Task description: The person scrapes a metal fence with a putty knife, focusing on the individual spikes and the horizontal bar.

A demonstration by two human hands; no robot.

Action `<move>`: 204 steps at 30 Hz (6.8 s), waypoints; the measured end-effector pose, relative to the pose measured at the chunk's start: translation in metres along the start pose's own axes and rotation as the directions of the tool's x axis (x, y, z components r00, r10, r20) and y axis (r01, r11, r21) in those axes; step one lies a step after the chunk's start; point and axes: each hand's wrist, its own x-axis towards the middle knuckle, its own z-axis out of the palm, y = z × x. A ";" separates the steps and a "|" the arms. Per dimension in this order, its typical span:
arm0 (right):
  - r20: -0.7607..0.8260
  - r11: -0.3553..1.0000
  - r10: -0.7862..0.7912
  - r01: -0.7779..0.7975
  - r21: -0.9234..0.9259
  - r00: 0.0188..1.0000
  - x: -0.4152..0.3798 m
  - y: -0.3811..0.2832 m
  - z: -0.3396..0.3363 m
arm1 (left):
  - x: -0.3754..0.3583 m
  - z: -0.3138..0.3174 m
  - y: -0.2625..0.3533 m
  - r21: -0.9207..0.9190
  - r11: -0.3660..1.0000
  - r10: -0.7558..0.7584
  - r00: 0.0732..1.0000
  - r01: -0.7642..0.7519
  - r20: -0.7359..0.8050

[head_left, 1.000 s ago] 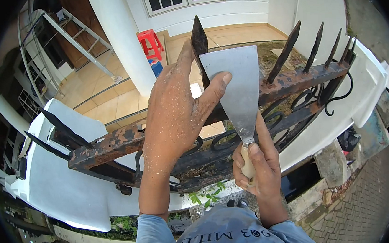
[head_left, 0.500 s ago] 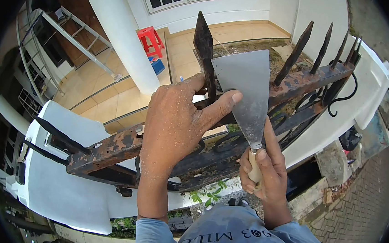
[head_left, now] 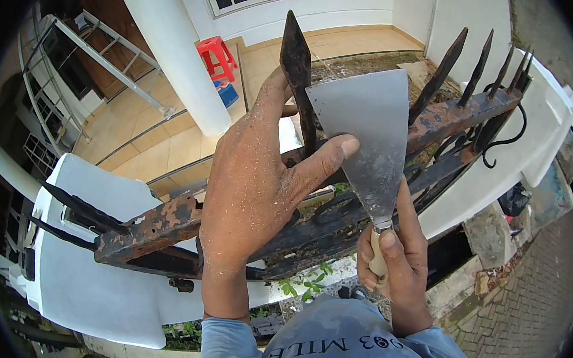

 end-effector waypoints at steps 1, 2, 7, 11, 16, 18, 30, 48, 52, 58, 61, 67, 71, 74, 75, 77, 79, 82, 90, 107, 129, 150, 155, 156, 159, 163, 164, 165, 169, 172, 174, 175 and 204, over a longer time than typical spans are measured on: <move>-0.010 1.000 -0.012 0.012 -0.024 1.000 0.001 0.002 0.001 | 0.001 -0.001 -0.001 0.001 1.000 0.024 1.000 -0.024 -0.016; 0.000 0.999 -0.029 0.029 -0.014 1.000 0.003 0.001 0.004 | 0.002 -0.001 -0.003 0.000 0.999 0.042 0.999 -0.042 -0.027; 0.003 0.999 0.022 -0.022 0.048 1.000 -0.003 0.003 0.002 | -0.003 -0.001 -0.002 -0.035 0.999 -0.016 1.000 0.016 0.002; 0.003 1.000 -0.014 0.014 0.001 1.000 0.004 0.000 0.007 | -0.007 0.000 0.000 -0.033 0.999 -0.039 0.999 0.040 0.027; -0.003 0.999 -0.011 0.011 0.042 1.000 0.004 0.006 0.007 | -0.005 -0.001 -0.003 -0.043 0.999 0.002 1.000 -0.002 -0.003; -0.004 0.999 -0.007 0.007 0.038 1.000 0.003 0.004 0.007 | -0.002 -0.002 0.002 -0.046 0.999 0.020 0.999 -0.022 -0.048; 0.019 0.999 0.008 -0.009 0.051 1.000 -0.001 0.005 0.003 | -0.008 0.001 -0.002 -0.013 1.000 0.003 1.000 -0.003 -0.030; 0.035 0.999 -0.042 0.041 0.032 0.998 0.016 -0.003 0.007 | 0.002 -0.001 -0.001 -0.084 0.996 0.011 0.991 -0.023 -0.133; 0.052 0.997 -0.041 0.038 0.061 0.998 0.012 -0.003 0.008 | -0.003 0.000 -0.001 0.047 0.998 0.052 0.992 -0.047 -0.118; 0.071 0.997 -0.057 0.053 0.059 0.996 0.019 -0.010 0.013 | 0.003 -0.003 0.001 -0.051 0.997 0.046 0.985 -0.055 -0.166; 0.067 0.996 -0.024 0.019 0.083 0.997 0.012 -0.007 0.009 | -0.002 0.001 -0.004 0.008 0.999 0.032 0.993 -0.031 -0.111; 0.104 0.994 -0.029 0.018 0.110 0.994 0.021 -0.011 0.009 | 0.009 -0.007 0.008 -0.198 0.980 -0.028 0.995 0.010 -0.092; 0.102 0.989 -0.003 -0.012 0.150 0.995 0.015 -0.005 0.006 | 0.000 -0.002 -0.003 -0.105 0.994 0.034 0.996 -0.043 -0.082; 0.140 0.990 -0.069 0.051 0.128 0.988 0.029 -0.008 0.008 | 0.011 -0.006 0.008 -0.251 0.968 -0.014 0.991 -0.019 -0.130; 0.134 0.991 -0.054 0.037 0.129 0.990 0.027 -0.008 0.007 | 0.010 -0.004 0.009 -0.224 0.975 -0.027 0.992 -0.002 -0.127; 0.125 0.991 -0.040 0.023 0.135 0.991 0.018 -0.005 0.006 | 0.005 -0.002 0.008 -0.164 0.986 -0.037 0.991 0.016 -0.125; 0.102 0.987 -0.009 -0.008 0.162 0.995 0.017 -0.005 0.005 | 0.004 -0.002 0.001 -0.154 0.988 -0.008 0.994 -0.009 -0.105; 0.125 0.986 -0.018 -0.003 0.167 0.992 0.024 -0.013 0.007 | 0.013 -0.006 0.005 -0.149 0.988 0.010 0.986 -0.036 -0.169; 0.109 0.987 0.000 -0.018 0.161 0.994 0.021 -0.017 0.010 | 0.009 -0.004 0.004 -0.255 0.967 -0.023 0.993 -0.007 -0.115; 0.153 0.975 -0.034 -0.001 0.220 0.988 0.024 -0.021 0.009 | 0.017 -0.003 0.005 -0.281 0.959 -0.008 0.992 -0.029 -0.129; 0.099 0.985 -0.034 0.017 0.173 0.994 0.025 -0.018 0.009 | 0.021 -0.001 0.001 -0.210 0.977 -0.001 0.994 -0.023 -0.110; 0.089 0.985 -0.024 0.009 0.171 0.996 0.022 -0.023 0.011 | 0.016 0.002 0.004 -0.220 0.976 -0.029 0.996 0.009 -0.088; 0.121 0.984 -0.108 0.089 0.156 0.987 0.035 -0.029 0.012 | 0.022 -0.002 0.007 -0.184 0.982 -0.002 0.977 -0.038 -0.211; 0.127 0.981 -0.137 0.117 0.153 0.982 0.035 -0.032 0.012 | 0.024 -0.003 0.008 -0.109 0.992 0.034 0.962 -0.066 -0.269; 0.103 0.970 -0.228 0.235 -0.064 0.968 0.031 -0.035 0.000 | 0.030 -0.015 0.002 -0.029 0.990 0.120 0.931 -0.139 -0.345; 0.035 0.747 -0.464 0.412 -0.523 0.885 0.021 -0.019 -0.034 | 0.033 -0.024 0.011 -0.097 0.985 0.112 0.950 -0.145 -0.291; 0.055 0.701 -0.453 0.393 -0.595 0.890 0.018 -0.016 -0.045 | 0.038 -0.025 0.012 -0.066 0.986 0.131 0.957 -0.153 -0.258; 0.076 0.649 -0.439 0.374 -0.663 0.896 0.014 -0.014 -0.056 | 0.043 -0.025 0.013 -0.037 0.987 0.147 0.963 -0.159 -0.225; 0.029 0.559 -0.452 0.309 -0.770 0.891 -0.008 0.006 -0.094 | 0.038 -0.022 0.014 -0.122 0.987 0.077 0.980 -0.101 -0.182; -0.154 0.732 -0.370 0.185 -0.656 0.916 -0.040 0.029 -0.121 | 0.015 -0.015 0.007 -0.080 0.995 -0.074 0.989 0.065 -0.128; -0.196 0.756 -0.408 0.209 -0.620 0.892 -0.051 0.039 -0.127 | 0.001 -0.020 0.009 -0.007 0.980 -0.199 0.980 0.199 0.013; -0.223 0.769 -0.426 0.221 -0.600 0.877 -0.058 0.046 -0.130 | 0.000 -0.024 0.007 0.092 0.979 -0.189 0.980 0.183 0.067; -0.039 0.829 -0.218 0.164 -0.535 0.975 -0.062 0.069 -0.141 | -0.015 -0.008 0.007 0.176 0.964 -0.188 0.978 0.201 -0.087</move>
